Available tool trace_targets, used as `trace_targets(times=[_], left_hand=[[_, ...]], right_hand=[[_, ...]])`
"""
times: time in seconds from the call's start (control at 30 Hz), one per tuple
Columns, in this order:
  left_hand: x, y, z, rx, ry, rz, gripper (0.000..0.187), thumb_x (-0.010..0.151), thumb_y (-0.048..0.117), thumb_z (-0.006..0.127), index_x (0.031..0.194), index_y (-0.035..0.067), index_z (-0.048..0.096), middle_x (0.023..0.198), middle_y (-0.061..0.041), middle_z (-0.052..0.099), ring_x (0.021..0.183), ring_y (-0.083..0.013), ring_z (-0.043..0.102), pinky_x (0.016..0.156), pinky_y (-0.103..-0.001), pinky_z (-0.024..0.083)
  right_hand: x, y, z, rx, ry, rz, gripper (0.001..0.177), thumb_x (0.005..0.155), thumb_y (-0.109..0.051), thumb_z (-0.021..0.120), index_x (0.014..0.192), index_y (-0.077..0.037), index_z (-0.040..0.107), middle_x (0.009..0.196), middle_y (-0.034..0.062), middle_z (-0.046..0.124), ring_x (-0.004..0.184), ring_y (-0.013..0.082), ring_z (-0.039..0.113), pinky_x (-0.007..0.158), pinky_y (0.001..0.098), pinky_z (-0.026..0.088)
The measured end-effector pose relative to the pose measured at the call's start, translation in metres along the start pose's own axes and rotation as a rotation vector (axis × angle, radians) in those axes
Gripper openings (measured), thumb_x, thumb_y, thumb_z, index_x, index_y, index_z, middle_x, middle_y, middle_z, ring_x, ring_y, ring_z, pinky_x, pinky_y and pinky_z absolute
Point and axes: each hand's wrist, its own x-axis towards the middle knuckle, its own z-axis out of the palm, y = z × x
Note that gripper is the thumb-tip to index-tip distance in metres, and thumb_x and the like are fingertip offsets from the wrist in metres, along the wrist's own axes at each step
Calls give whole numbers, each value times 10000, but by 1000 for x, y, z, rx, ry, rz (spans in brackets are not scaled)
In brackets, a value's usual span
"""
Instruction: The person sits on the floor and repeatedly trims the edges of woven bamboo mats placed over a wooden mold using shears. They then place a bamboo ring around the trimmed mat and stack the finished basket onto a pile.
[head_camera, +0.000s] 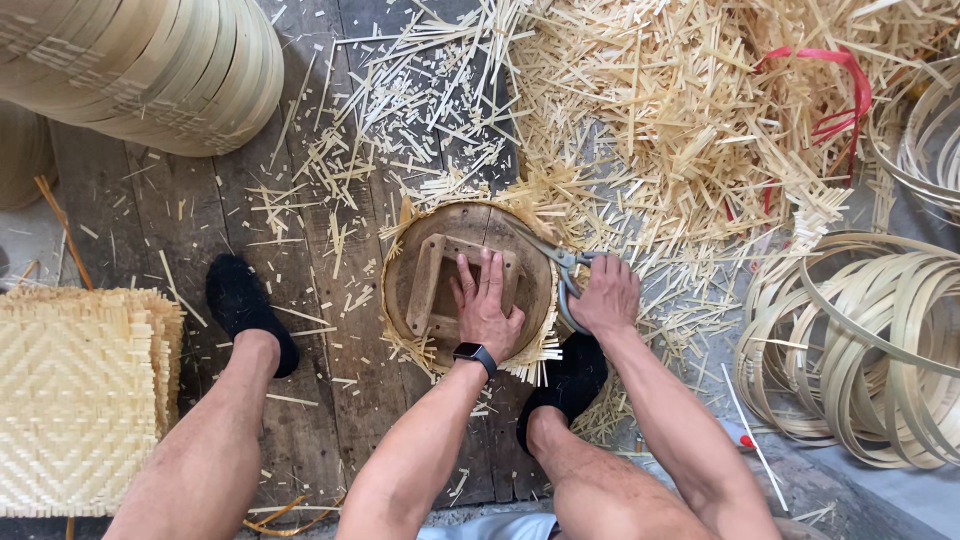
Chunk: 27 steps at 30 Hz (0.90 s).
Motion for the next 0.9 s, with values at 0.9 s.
trace_targets(times=[0.9], left_hand=[[-5,-33,-51,-37,-382,273,911,655,74,789,1482,165,419,1665,-29,285,1581,-332,55,1280,-565,86]], right_hand=[[68,-6,-28,-73,17,-287,434,779,-456,634,892,-39,672,827,147,685,775,263,710,678,419,622]])
